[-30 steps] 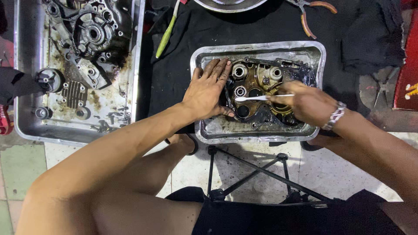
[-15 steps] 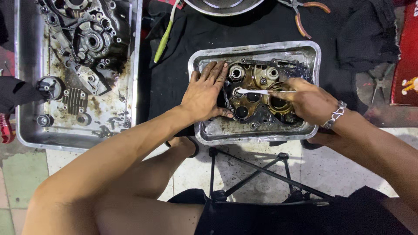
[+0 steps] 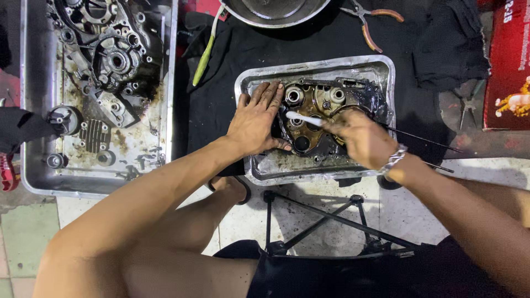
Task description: The person scrubs a disassembled engine cylinder head with a toothbrush and solvent in a metal tray. They remove debris by hand, wipe surfaces, and transfer the cleaned part to a second tray.
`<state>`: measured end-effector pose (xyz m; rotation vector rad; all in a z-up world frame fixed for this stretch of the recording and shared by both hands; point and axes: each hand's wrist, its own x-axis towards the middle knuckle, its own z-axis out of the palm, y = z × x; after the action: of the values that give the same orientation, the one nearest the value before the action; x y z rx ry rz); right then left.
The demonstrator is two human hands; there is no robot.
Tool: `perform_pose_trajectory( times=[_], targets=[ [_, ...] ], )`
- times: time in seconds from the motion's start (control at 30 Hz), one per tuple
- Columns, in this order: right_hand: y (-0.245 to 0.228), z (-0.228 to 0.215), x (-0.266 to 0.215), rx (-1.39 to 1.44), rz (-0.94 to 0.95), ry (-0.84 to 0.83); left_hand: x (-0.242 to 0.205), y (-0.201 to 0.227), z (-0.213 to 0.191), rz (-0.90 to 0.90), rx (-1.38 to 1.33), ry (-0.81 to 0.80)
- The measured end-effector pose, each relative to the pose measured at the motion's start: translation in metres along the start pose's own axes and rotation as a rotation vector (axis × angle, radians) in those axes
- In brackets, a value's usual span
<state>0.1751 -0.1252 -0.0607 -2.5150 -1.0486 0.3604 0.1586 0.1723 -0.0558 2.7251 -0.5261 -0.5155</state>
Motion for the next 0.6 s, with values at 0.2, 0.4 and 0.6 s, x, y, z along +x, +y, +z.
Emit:
perform_pose_trajectory(
  times=[0.2,0.4,0.6],
  targets=[
    [0.001,-0.012,-0.006,0.004,0.258,-0.069,0.000,-0.001,-0.001,0.004,0.009,0.009],
    [-0.003,-0.010,-0.009,-0.016,0.180,-0.057,-0.001,0.000,-0.001,0.004,-0.015,0.029],
    [-0.022,-0.008,0.001,-0.035,0.154,-0.022,-0.001,0.001,-0.001,0.011,-0.017,0.044]
  ],
)
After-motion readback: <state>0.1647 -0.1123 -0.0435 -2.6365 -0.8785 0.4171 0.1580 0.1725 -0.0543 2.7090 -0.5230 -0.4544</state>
